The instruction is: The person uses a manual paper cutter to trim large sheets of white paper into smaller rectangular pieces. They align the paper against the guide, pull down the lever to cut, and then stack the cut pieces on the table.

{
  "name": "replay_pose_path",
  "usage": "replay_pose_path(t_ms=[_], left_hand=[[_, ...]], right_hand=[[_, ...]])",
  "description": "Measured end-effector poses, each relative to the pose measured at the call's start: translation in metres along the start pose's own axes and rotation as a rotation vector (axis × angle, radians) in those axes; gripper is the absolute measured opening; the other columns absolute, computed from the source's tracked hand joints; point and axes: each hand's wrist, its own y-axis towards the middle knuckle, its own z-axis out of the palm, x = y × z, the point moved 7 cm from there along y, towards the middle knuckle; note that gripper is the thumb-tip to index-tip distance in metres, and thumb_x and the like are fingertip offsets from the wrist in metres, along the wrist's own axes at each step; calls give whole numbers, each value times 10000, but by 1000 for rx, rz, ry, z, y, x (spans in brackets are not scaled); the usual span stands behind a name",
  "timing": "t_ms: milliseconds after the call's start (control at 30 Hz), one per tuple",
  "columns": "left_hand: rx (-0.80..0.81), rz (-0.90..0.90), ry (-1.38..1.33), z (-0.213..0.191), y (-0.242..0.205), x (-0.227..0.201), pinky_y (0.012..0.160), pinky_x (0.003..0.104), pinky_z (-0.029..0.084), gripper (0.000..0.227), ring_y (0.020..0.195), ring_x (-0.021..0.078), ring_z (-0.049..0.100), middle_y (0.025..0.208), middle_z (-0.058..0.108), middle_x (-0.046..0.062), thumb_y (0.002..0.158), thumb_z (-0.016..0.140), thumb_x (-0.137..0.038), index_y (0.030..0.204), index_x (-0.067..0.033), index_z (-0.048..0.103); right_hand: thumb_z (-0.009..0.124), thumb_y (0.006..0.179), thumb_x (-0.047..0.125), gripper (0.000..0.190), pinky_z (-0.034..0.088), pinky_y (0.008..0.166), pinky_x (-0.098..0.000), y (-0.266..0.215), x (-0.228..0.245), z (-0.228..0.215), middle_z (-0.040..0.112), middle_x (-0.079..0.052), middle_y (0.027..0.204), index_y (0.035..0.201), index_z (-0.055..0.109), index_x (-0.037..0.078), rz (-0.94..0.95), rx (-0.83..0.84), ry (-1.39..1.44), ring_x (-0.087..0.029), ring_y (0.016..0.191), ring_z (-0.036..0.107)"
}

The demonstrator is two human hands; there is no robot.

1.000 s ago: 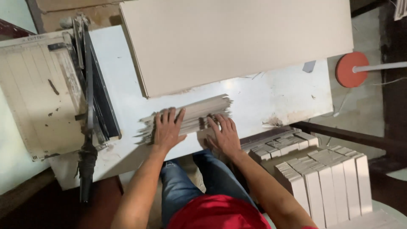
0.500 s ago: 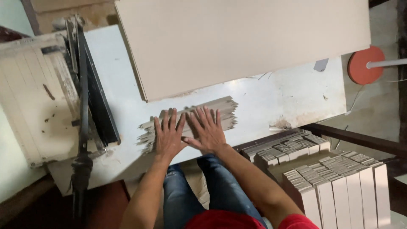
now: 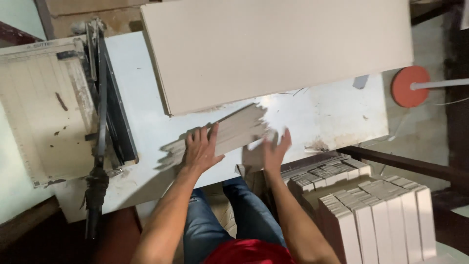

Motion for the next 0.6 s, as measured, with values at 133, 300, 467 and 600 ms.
replay_pose_path(t_ms=[133,300,467,600], left_hand=[[100,-92,-432,-52,-20,-20,975,610,432,1311,1225,430,504,1384,437,207,606,899,-580,1632,-173,191],[-79,143,-823,-110,-46,-42,1157,579,268,1393,1367,449,391,1459,394,238,618,924,-568,1662,-149,102],[-235,309,-910,-148,-60,-47,1246,577,151,1528,1450,483,312,1497,370,274,513,916,-697,1635,-44,110],[-242,323,-916,-128,-66,-38,1241,606,139,1568,1471,486,260,1558,297,278,481,776,-869,1639,-45,113]], right_hand=[[705,886,567,987,414,1117,-604,-48,-61,27,412,-265,1490,1585,186,100,636,399,650,-448,1364,479],[938,569,472,883,492,1110,-445,14,144,-104,715,-225,1276,1275,725,-14,680,807,510,-323,1279,642],[990,555,438,1301,217,1212,-508,10,160,-98,351,-269,1523,1467,205,-56,18,692,708,-377,1454,336],[1021,547,417,1610,53,1274,-545,-1,176,-103,132,-294,1672,1583,-107,-80,-374,609,801,-408,1559,153]])
